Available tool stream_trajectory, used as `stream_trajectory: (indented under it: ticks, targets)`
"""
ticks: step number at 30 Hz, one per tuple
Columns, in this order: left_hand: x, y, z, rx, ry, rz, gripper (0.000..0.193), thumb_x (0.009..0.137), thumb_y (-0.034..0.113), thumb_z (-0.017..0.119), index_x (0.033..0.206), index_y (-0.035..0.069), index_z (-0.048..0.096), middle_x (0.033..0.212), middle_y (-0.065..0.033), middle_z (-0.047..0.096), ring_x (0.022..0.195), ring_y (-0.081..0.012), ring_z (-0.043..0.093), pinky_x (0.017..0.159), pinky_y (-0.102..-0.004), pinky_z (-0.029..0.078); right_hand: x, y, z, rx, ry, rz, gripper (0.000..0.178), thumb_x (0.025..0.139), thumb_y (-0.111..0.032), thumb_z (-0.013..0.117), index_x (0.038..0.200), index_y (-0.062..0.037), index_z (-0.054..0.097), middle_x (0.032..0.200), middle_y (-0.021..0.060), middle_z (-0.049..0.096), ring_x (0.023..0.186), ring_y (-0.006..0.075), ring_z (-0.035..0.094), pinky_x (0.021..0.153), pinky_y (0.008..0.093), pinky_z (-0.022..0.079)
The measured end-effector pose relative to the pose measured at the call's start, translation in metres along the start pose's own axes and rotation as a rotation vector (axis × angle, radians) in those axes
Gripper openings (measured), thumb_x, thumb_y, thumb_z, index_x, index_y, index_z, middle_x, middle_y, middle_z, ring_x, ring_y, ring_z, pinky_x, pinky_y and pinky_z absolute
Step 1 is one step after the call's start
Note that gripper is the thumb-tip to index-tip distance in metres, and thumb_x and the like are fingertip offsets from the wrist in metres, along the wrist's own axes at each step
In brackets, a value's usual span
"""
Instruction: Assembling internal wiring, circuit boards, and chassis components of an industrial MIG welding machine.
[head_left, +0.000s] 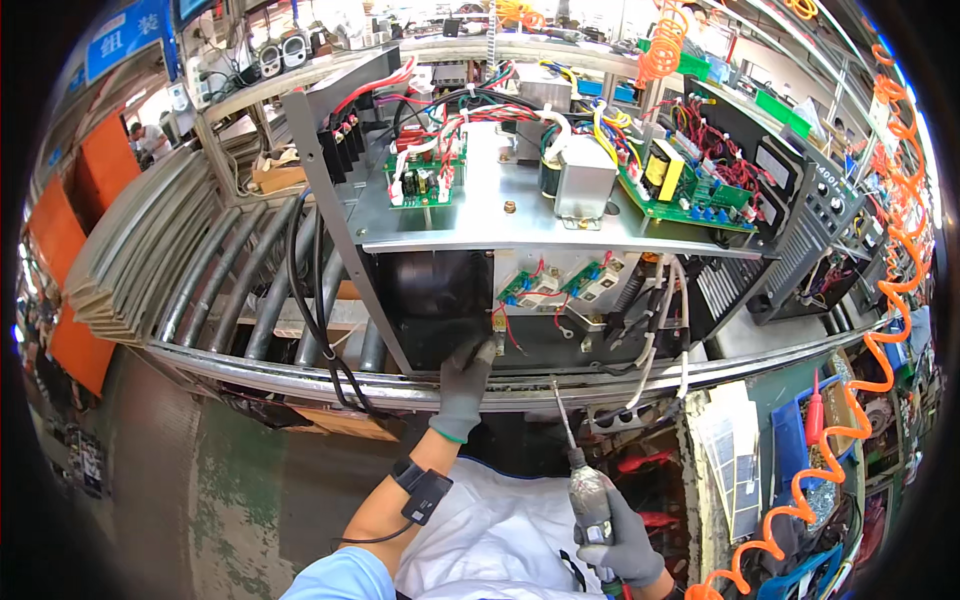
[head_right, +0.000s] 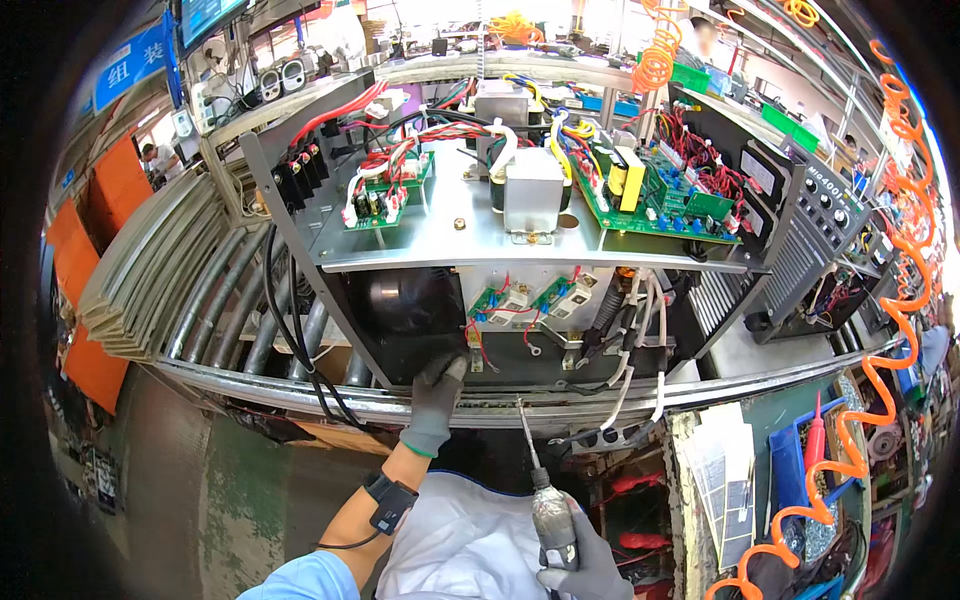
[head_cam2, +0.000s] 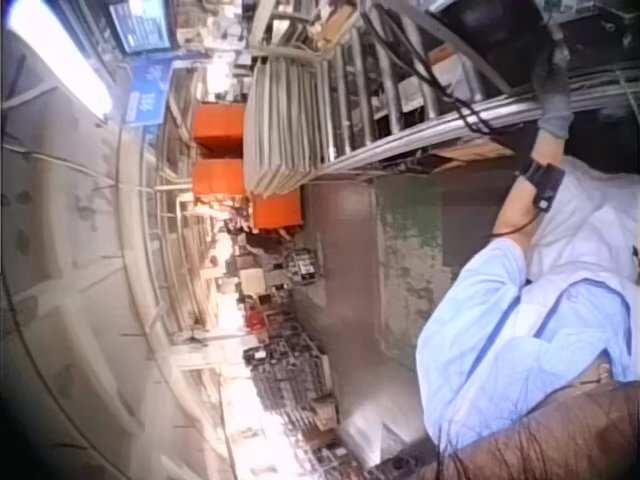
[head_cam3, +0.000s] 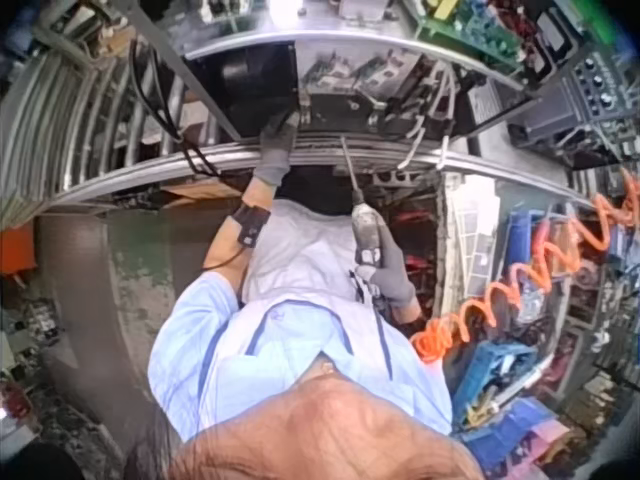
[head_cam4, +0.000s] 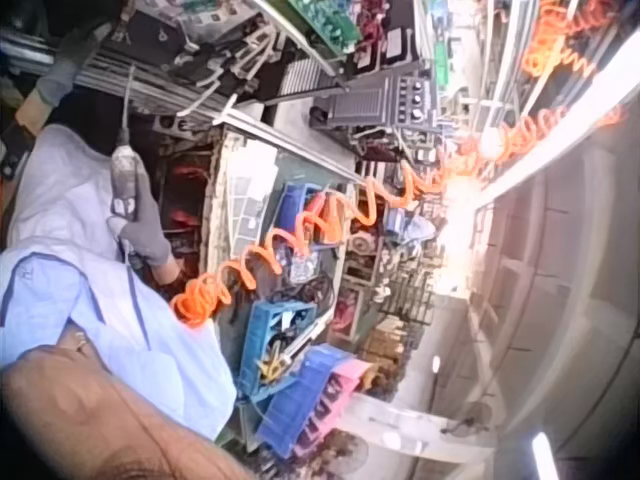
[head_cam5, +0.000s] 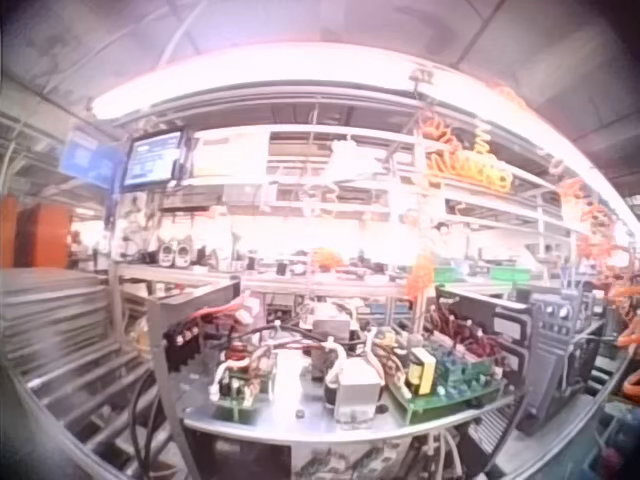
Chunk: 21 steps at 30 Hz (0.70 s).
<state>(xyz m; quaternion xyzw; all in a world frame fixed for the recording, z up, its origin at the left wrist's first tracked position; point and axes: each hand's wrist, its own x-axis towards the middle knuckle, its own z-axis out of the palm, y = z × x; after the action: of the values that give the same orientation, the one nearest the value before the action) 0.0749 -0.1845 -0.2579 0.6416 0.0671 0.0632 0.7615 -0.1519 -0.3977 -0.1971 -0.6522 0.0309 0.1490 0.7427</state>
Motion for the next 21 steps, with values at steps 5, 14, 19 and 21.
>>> stream_trajectory:
  ticks: [5, 14, 19, 21]
  targets:
    - [0.000, 0.026, 0.010, -0.147, -0.312, -0.225, 0.022, 0.089, 0.022, 0.062, 0.100, 0.003, 0.064, 0.067, 0.0011, 0.051, 0.052, -0.0056, 0.043, 0.046, -0.0206, 0.033, 0.003, 0.000, 0.001, -0.060, -0.006, -0.002, 0.105, 0.057, -0.007, 0.078, 0.146, -0.0012, 0.020, 0.095, 0.0054, 0.058, 0.080, 0.0118, 0.057, 0.072, 0.0278, 0.047]
    - [0.003, 0.018, 0.022, -0.605, -0.400, -0.461, 0.024, 0.093, 0.024, 0.056, 0.102, 0.002, 0.059, 0.062, 0.0034, 0.043, 0.048, -0.0059, 0.034, 0.041, -0.0193, 0.024, 0.002, -0.001, 0.001, -0.204, 0.003, -0.043, 0.102, 0.060, -0.009, 0.076, 0.145, -0.0010, 0.021, 0.096, 0.0047, 0.057, 0.082, 0.0109, 0.055, 0.075, 0.0262, 0.045]
    - [0.007, 0.012, 0.016, -0.451, -0.416, -0.422, 0.025, 0.091, 0.026, 0.058, 0.098, 0.002, 0.061, 0.067, -0.0001, 0.051, 0.050, -0.0084, 0.042, 0.042, -0.0227, 0.030, 0.009, 0.004, 0.001, -0.239, -0.024, -0.048, 0.101, 0.059, -0.008, 0.075, 0.145, -0.0007, 0.022, 0.096, 0.0045, 0.057, 0.084, 0.0103, 0.053, 0.076, 0.0254, 0.044]
    - [0.012, -0.004, 0.009, -0.343, -0.397, -0.400, 0.025, 0.090, 0.026, 0.059, 0.096, 0.002, 0.063, 0.071, -0.0026, 0.058, 0.052, -0.0099, 0.050, 0.044, -0.0246, 0.037, 0.011, 0.005, 0.002, -0.278, -0.028, -0.059, 0.100, 0.059, -0.008, 0.075, 0.144, -0.0009, 0.023, 0.096, 0.0042, 0.057, 0.083, 0.0101, 0.053, 0.077, 0.0255, 0.044]
